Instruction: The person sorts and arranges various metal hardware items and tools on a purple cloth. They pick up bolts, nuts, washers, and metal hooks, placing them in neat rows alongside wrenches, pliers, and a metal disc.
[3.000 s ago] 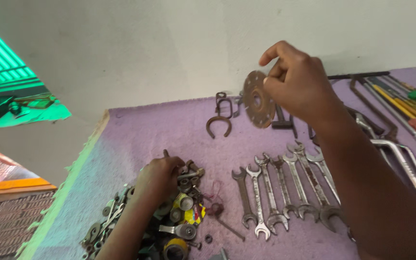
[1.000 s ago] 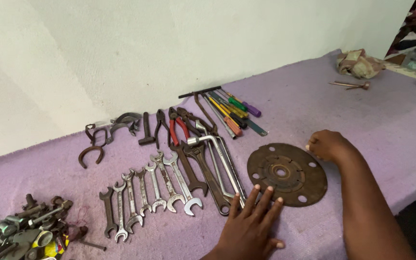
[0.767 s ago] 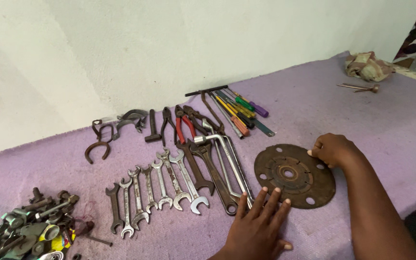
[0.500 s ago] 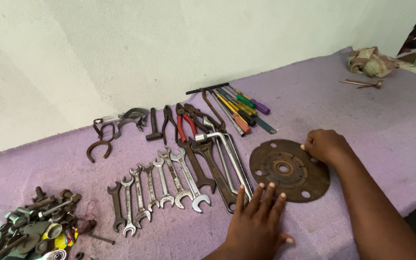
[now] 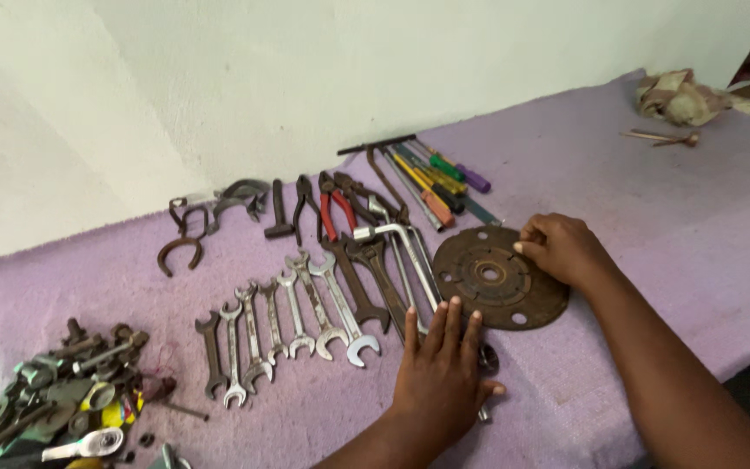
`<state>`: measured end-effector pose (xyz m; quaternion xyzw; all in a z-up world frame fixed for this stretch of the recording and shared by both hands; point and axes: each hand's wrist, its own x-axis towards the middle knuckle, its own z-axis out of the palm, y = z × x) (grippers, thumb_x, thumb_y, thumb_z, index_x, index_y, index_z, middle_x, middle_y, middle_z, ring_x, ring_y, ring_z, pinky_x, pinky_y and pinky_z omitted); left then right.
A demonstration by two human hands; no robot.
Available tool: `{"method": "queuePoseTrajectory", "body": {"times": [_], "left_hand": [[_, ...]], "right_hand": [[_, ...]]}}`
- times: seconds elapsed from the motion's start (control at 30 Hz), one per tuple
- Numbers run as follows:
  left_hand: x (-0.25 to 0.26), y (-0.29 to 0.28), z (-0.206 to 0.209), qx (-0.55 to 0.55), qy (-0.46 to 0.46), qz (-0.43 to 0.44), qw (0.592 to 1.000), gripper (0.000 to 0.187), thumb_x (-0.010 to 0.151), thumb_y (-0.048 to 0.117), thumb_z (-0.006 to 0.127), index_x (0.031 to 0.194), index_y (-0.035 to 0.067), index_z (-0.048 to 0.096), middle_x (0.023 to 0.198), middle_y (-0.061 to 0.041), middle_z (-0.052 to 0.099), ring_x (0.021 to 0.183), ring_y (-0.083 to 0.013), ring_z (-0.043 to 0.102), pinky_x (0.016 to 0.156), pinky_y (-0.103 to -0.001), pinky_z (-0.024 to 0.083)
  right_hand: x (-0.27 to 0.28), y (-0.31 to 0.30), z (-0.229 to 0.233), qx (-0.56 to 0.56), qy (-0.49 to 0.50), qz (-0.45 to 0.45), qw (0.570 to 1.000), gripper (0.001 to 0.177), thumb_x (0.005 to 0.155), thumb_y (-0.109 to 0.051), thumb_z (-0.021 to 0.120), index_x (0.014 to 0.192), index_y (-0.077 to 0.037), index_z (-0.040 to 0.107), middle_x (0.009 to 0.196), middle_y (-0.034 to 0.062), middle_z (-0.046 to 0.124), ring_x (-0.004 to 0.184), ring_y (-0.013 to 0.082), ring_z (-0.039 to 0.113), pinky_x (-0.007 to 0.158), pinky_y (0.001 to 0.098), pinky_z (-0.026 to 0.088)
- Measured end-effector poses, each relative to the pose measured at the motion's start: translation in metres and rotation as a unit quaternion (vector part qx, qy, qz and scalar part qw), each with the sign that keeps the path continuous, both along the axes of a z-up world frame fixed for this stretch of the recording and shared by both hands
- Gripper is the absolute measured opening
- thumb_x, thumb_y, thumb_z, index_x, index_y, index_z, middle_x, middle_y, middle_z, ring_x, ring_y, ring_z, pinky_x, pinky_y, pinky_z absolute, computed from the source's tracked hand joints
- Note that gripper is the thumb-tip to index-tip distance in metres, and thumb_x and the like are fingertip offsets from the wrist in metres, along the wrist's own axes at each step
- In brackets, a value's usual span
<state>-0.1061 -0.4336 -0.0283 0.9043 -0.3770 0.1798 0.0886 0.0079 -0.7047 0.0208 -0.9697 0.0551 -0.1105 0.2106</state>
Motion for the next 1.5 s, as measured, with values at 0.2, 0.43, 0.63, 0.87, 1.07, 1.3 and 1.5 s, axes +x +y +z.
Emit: {"method": "queuePoseTrajectory", "body": {"times": [0.2,0.43,0.63,0.87,1.07,1.3,1.5], "left_hand": [[-0.002,-0.002,-0.001,0.014,-0.007,0.01,1.0,0.088,0.094,0.06,0.049,0.155,0.0,0.028,0.16,-0.03,0.025,0.151,-0.0403,0.022,0.118,-0.065,0.006],[-0.002,-0.001,0.004,0.034,-0.004,0.007,0.999,0.088,0.094,0.061,0.047,0.154,0.0,0.029,0.16,-0.03,0.027,0.152,-0.0395,0.02,0.119,-0.065,0.005],[0.001,-0.001,0.008,0.038,-0.001,0.011,0.999,0.088,0.092,0.061,0.048,0.154,0.001,0.03,0.159,-0.028,0.027,0.152,-0.0377,0.019,0.119,-0.065,0.004],[-0.001,0.0,0.008,0.02,-0.033,0.018,0.999,0.089,0.09,0.06,0.053,0.153,0.0,0.034,0.158,-0.027,0.033,0.152,-0.0377,0.024,0.12,-0.065,0.008],[-0.004,0.003,0.011,0.022,-0.028,0.013,0.999,0.088,0.091,0.059,0.054,0.153,-0.001,0.035,0.158,-0.029,0.034,0.151,-0.0386,0.026,0.12,-0.065,0.009],[-0.002,0.002,0.01,0.045,-0.014,0.013,0.999,0.087,0.093,0.059,0.048,0.154,0.0,0.031,0.159,-0.028,0.03,0.152,-0.0382,0.021,0.12,-0.065,0.007],[-0.001,0.001,0.009,0.08,0.002,0.016,0.997,0.085,0.096,0.059,0.041,0.155,0.0,0.025,0.16,-0.028,0.025,0.152,-0.0383,0.017,0.119,-0.065,0.005]], "right_hand": [[-0.003,0.014,-0.004,0.041,-0.047,0.16,0.985,0.025,0.075,-0.02,0.085,0.097,-0.01,0.076,0.1,0.009,0.074,0.091,0.022,0.073,0.083,0.0363,0.058],[0.003,0.005,-0.005,-0.005,0.017,0.08,0.997,0.017,0.083,-0.018,0.08,0.099,-0.011,0.077,0.104,0.008,0.075,0.093,0.0237,0.072,0.084,0.0381,0.058],[-0.002,0.008,0.0,-0.036,-0.073,0.188,0.979,0.03,0.077,-0.032,0.085,0.1,-0.015,0.077,0.108,0.0054,0.073,0.111,0.0269,0.064,0.099,0.0443,0.051],[-0.015,0.036,0.005,-0.063,-0.039,0.337,0.939,0.049,0.067,-0.038,0.088,0.11,-0.02,0.074,0.127,0.003,0.064,0.131,0.0276,0.047,0.109,0.0497,0.037],[-0.015,0.036,0.006,-0.05,-0.013,0.329,0.943,0.047,0.067,-0.039,0.086,0.109,-0.019,0.075,0.131,0.0034,0.061,0.134,0.0264,0.046,0.113,0.0504,0.035],[-0.015,0.035,0.01,-0.037,0.051,0.264,0.962,0.052,0.066,-0.039,0.088,0.113,-0.021,0.075,0.135,0.004,0.057,0.138,0.0259,0.042,0.111,0.048,0.037],[-0.005,0.015,-0.002,0.015,-0.037,0.242,0.97,0.038,0.076,-0.036,0.083,0.107,-0.015,0.075,0.125,0.0092,0.065,0.124,0.028,0.057,0.106,0.0459,0.046]]}}
